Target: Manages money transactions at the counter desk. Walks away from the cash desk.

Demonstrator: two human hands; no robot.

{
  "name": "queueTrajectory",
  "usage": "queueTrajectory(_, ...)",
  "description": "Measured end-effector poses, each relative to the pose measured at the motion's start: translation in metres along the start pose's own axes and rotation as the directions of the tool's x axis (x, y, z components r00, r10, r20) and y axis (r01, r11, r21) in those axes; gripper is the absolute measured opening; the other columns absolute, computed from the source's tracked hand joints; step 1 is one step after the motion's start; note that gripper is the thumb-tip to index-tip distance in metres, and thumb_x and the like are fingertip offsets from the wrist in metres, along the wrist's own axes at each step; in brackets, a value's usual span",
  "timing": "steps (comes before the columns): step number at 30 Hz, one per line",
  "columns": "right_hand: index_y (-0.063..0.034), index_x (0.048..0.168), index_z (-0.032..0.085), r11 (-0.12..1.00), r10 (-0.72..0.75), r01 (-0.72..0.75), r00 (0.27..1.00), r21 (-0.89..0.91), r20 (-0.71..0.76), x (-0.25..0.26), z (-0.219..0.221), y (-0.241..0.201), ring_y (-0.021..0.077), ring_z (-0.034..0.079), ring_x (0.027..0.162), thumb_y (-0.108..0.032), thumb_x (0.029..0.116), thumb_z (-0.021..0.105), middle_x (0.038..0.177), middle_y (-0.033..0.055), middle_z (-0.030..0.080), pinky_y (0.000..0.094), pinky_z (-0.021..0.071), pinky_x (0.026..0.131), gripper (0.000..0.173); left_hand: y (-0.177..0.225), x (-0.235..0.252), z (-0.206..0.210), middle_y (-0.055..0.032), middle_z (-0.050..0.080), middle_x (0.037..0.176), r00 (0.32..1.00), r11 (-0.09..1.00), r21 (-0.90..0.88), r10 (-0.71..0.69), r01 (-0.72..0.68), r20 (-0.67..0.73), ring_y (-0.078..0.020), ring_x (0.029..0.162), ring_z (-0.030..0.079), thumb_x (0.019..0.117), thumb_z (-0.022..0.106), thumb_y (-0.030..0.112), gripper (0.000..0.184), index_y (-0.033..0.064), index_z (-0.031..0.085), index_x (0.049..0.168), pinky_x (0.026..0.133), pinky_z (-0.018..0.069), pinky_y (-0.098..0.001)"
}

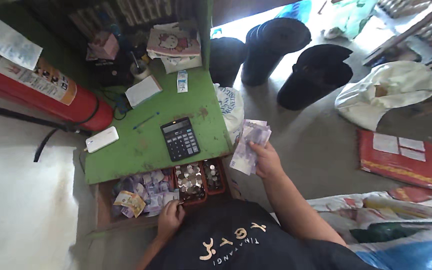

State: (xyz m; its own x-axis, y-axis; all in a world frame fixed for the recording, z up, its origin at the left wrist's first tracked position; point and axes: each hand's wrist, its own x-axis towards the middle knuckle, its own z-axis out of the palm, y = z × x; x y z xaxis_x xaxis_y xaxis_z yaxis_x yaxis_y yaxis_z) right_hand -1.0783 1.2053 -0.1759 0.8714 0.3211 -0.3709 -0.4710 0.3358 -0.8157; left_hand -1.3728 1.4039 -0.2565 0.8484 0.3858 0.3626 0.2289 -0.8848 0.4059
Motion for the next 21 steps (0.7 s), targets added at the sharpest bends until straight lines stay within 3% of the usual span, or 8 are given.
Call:
queueTrajectory(3,-0.0073,0.132,0.05,0.998,-0.045,0.047,0.997,-0.029,0.069,0.008,0.014,0.003,0.0181,0.075,0.087,0.002,0.1044,0.042,0.104,0.0083,0.074,0.0364,0.0642,0.077,0.03,-0.011,0.006,0.021,-0.0145,0.075,0.091,0.98,0.993,0.004,0.117,-0.118,-0.161,-0.0218,0.084,0.075,0.0916,0.063,0.014,0.017,-0.0002,0.071,0.095,0.081,0.0602,-0.0294)
queueTrajectory(7,-0.0065,0.132,0.051,0.986,-0.048,0.065,0.993,-0.154,0.112,0.016,0.032,0.0,0.0146,0.073,0.085,0.004,0.1014,0.051,0.1,0.0057,0.072,0.0342,0.0632,0.078,0.032,-0.019,0.039,0.024,-0.0181,0.075,0.094,0.97,0.993,0.028,0.116,-0.113,-0.215,-0.0248,0.086,0.075,0.0944,0.06,0.014,0.021,-0.0039,0.07,0.101,0.081,0.0607,-0.0319)
queueTrajectory(12,-0.0045,0.137,0.05,0.934,-0.04,0.081,0.991,-0.347,0.124,0.03,0.042,-0.007,0.0167,0.072,0.09,0.001,0.0978,0.063,0.107,0.0107,0.07,0.0367,0.0622,0.082,0.042,-0.022,0.097,0.023,-0.022,0.073,0.093,0.981,1.0,-0.011,0.003,-0.005,-0.193,-0.0298,0.082,0.073,0.0969,0.055,0.013,0.027,-0.0081,0.071,0.104,0.078,0.0607,-0.04)
queueTrajectory(13,-0.0045,0.138,0.05,0.922,-0.054,0.099,0.99,-0.375,0.128,0.032,0.043,-0.01,0.0171,0.072,0.092,0.001,0.097,0.065,0.109,0.0113,0.07,0.0373,0.0616,0.083,0.044,-0.017,0.111,0.021,-0.0231,0.072,0.091,0.98,0.999,-0.049,-0.033,0.024,-0.196,-0.0296,0.079,0.072,0.0971,0.054,0.011,0.028,-0.0097,0.07,0.106,0.075,0.06,-0.0404)
queueTrajectory(15,-0.0039,0.14,0.048,0.894,-0.125,0.182,0.979,-0.41,0.162,0.038,0.038,-0.013,0.0161,0.071,0.096,0.0,0.0957,0.066,0.113,0.0117,0.069,0.0373,0.0615,0.086,0.048,0.007,0.138,0.013,-0.0248,0.072,0.102,0.985,0.971,-0.219,-0.12,0.091,-0.123,-0.0252,0.087,0.071,0.0995,0.052,0.008,0.032,-0.0122,0.066,0.12,0.08,0.0586,-0.0364)
queueTrajectory(17,-0.0031,0.141,0.048,0.863,-0.203,0.264,0.962,-0.431,0.183,0.043,0.024,-0.015,0.0141,0.071,0.098,-0.002,0.0948,0.066,0.115,0.0105,0.069,0.0359,0.0617,0.088,0.049,0.046,0.157,0.006,-0.0169,0.071,0.111,0.96,0.826,-0.49,-0.264,0.277,0.098,-0.0104,0.088,0.068,0.1031,0.049,0.009,0.035,-0.0091,0.061,0.132,0.079,0.0567,-0.025)
queueTrajectory(19,-0.0021,0.14,0.047,0.851,-0.255,0.312,0.948,-0.422,0.188,0.046,0.005,-0.023,0.0133,0.071,0.098,-0.002,0.0939,0.066,0.114,0.0095,0.069,0.0353,0.0622,0.087,0.05,0.092,0.177,0.004,-0.0051,0.069,0.1,0.84,0.452,-0.713,-0.377,0.535,0.391,-0.0022,0.066,0.059,0.1055,0.046,0.005,0.03,-0.0049,0.058,0.131,0.059,0.0515,-0.0172)
queueTrajectory(21,-0.0014,0.137,0.049,0.862,-0.289,0.336,0.941,-0.38,0.176,0.049,-0.021,-0.034,0.0116,0.072,0.095,-0.001,0.0926,0.066,0.111,0.0071,0.07,0.0337,0.0627,0.085,0.047,0.131,0.194,0.011,-0.0067,0.069,0.096,0.715,0.076,-0.741,-0.345,0.668,0.609,-0.0048,0.061,0.058,0.1075,0.04,0.003,0.028,-0.003,0.057,0.129,0.054,0.05,-0.0174)
